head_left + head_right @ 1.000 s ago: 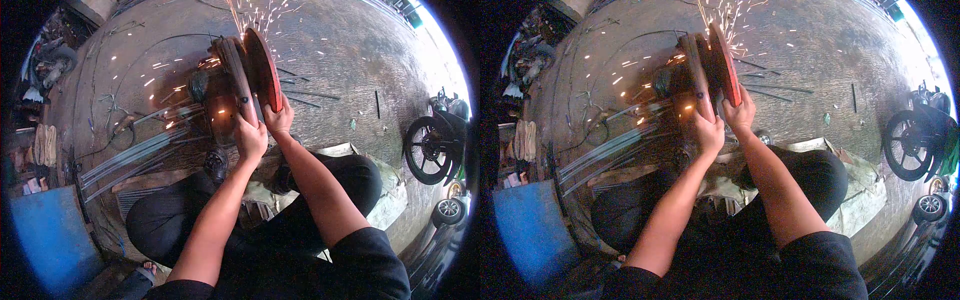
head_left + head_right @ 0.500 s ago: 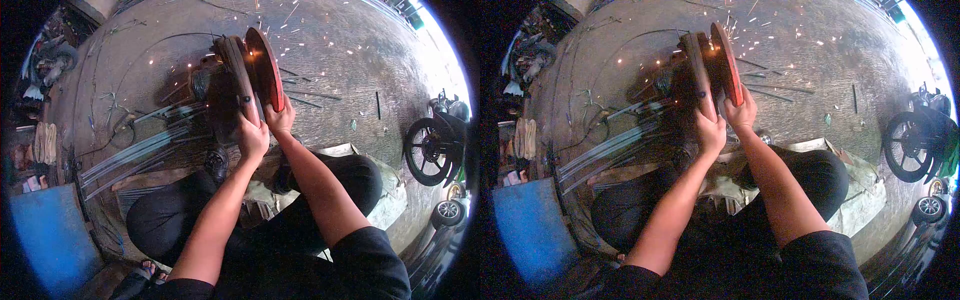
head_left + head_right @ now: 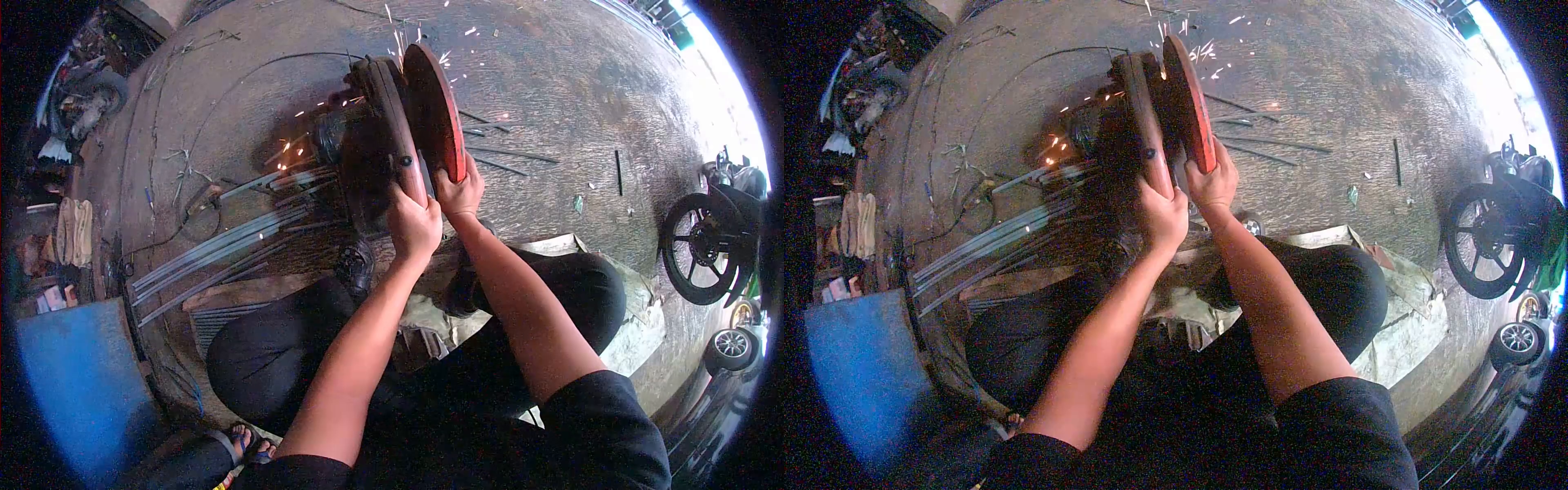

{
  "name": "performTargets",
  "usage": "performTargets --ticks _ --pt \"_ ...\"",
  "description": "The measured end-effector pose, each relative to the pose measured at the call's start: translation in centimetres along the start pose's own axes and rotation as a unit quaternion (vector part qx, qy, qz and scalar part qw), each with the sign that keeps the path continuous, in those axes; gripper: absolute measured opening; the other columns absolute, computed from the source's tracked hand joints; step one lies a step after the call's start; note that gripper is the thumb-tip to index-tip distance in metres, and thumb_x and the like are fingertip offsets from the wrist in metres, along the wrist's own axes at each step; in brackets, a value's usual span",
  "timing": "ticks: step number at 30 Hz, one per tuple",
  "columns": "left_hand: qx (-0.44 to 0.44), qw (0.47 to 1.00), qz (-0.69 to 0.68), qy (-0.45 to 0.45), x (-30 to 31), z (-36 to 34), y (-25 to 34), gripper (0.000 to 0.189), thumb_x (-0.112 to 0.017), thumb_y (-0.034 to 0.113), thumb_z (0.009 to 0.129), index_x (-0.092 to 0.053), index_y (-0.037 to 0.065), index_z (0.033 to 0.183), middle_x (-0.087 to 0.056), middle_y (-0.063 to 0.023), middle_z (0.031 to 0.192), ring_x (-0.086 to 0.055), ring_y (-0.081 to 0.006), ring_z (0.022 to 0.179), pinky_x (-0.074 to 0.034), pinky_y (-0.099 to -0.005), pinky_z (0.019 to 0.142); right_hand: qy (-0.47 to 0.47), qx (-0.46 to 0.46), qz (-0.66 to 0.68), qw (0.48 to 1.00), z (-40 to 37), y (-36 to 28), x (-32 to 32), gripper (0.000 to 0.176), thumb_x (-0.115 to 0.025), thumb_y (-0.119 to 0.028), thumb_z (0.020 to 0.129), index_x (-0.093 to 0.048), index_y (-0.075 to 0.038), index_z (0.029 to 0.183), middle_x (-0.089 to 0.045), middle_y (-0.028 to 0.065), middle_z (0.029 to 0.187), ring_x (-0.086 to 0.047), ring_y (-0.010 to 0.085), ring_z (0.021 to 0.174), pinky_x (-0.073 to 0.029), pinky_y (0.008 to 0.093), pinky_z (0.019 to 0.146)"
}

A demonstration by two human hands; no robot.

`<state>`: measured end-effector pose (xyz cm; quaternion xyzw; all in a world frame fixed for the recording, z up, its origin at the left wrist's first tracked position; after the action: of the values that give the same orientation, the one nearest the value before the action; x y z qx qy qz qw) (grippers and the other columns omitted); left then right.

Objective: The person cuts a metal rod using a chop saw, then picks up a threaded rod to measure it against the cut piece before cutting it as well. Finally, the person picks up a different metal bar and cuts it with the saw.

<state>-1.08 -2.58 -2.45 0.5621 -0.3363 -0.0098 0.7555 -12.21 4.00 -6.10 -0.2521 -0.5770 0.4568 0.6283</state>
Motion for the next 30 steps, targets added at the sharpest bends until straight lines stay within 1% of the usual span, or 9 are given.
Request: performTargets --ticks 2,5,9,11,12,14,18,23,30 --pt "-0.039 0.999 -0.013 0.034 -0.1 0.1 -0.1 0.039 -0.063 0.010 0.072 -0.044 -0.007 0.101 -0.058 -0.0289 0.077 -0.058 -0.0467 0.076 -0.046 -0.0510 0.065 0.006 0.010 0.001 1.000 0.0 0.3 -0.1 0.050 -0.063 -0.018 0.063 -0.057 -0.004 0.111 -0.062 0.0182 0.101 -0.058 0.0362 0.095 -0.047 0.0396 0.083" --pt "-0.006 1.000 -0.005 0.003 0.2 0.1 0.3 0.038 -0.063 0.010 0.072 -0.044 -0.007 0.101 -0.058 -0.0294 0.079 -0.058 -0.0466 0.077 -0.046 -0.0511 0.066 0.003 0.007 0.002 1.000 0.0 0.0 0.0 0.050 -0.063 -0.018 0.064 -0.056 -0.004 0.111 -0.062 0.0182 0.100 -0.059 0.0362 0.094 -0.047 0.0399 0.083" --pt "-0.013 1.000 -0.018 0.019 0.4 0.0 0.7 0.037 -0.063 0.010 0.072 -0.044 -0.006 0.100 -0.058 -0.0294 0.078 -0.058 -0.0465 0.077 -0.046 -0.0511 0.066 0.006 0.004 0.002 1.000 -0.1 -0.2 0.2 0.050 -0.063 -0.018 0.064 -0.057 -0.005 0.111 -0.062 0.0181 0.100 -0.059 0.0362 0.093 -0.047 0.0403 0.082" --pt "0.016 1.000 0.000 -0.014 0.5 0.0 0.7 0.037 -0.063 0.011 0.073 -0.044 -0.006 0.100 -0.059 -0.0291 0.080 -0.058 -0.0462 0.077 -0.046 -0.0509 0.065 -0.004 0.015 0.002 1.000 0.0 -0.7 0.4 0.049 -0.063 -0.018 0.064 -0.057 -0.006 0.111 -0.062 0.0181 0.099 -0.059 0.0360 0.093 -0.047 0.0404 0.082" --pt "0.016 1.000 0.000 -0.014 0.2 0.0 0.4 0.037 -0.063 0.011 0.073 -0.044 -0.006 0.100 -0.059 -0.0291 0.080 -0.058 -0.0462 0.077 -0.046 -0.0509 0.065 -0.004 0.014 0.002 1.000 0.0 -0.6 0.4 0.049 -0.063 -0.018 0.064 -0.057 -0.006 0.111 -0.062 0.0181 0.099 -0.059 0.0360 0.093 -0.047 0.0404 0.082" --pt "-0.026 0.999 -0.014 0.021 -0.1 -0.1 0.0 0.036 -0.063 0.012 0.073 -0.045 -0.005 0.100 -0.059 -0.0286 0.080 -0.057 -0.0459 0.077 -0.046 -0.0507 0.066 0.004 0.029 0.000 1.000 0.0 -0.6 0.4 0.048 -0.063 -0.019 0.065 -0.057 -0.007 0.111 -0.063 0.0180 0.097 -0.059 0.0361 0.091 -0.047 0.0403 0.081" --pt "-0.019 1.000 -0.001 0.025 -0.1 -0.1 0.0 0.038 -0.063 0.012 0.073 -0.045 -0.005 0.102 -0.058 -0.0286 0.082 -0.057 -0.0459 0.078 -0.046 -0.0503 0.067 0.020 0.037 0.012 0.999 -0.1 -0.8 0.4 0.047 -0.062 -0.019 0.065 -0.057 -0.006 0.110 -0.063 0.0178 0.096 -0.059 0.0362 0.090 -0.047 0.0401 0.081" --pt "-0.046 0.998 -0.012 0.031 0.2 0.0 0.4 0.043 -0.063 0.010 0.072 -0.044 -0.006 0.107 -0.058 -0.0289 0.083 -0.057 -0.0463 0.080 -0.045 -0.0503 0.069 0.012 0.036 0.005 0.999 -0.1 -0.3 0.2 0.047 -0.063 -0.020 0.065 -0.057 -0.006 0.110 -0.062 0.0178 0.096 -0.059 0.0364 0.090 -0.047 0.0405 0.080" --pt "-0.035 0.999 -0.010 0.023 0.2 -0.1 0.3 0.043 -0.063 0.010 0.071 -0.043 -0.006 0.106 -0.058 -0.0289 0.084 -0.057 -0.0466 0.080 -0.046 -0.0504 0.069 0.013 0.022 0.015 1.000 -0.2 -0.3 0.2 0.047 -0.064 -0.020 0.065 -0.057 -0.007 0.110 -0.062 0.0175 0.097 -0.059 0.0363 0.091 -0.047 0.0409 0.081"
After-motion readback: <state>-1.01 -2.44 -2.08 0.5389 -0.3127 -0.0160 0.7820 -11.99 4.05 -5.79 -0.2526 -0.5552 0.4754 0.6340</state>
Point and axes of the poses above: each hand's wrist, its own z-axis towards the middle knuckle, its own x-axis out of the back of the hand, y = z × x, the point moved 4 cm from there along z, towards the middle knuckle
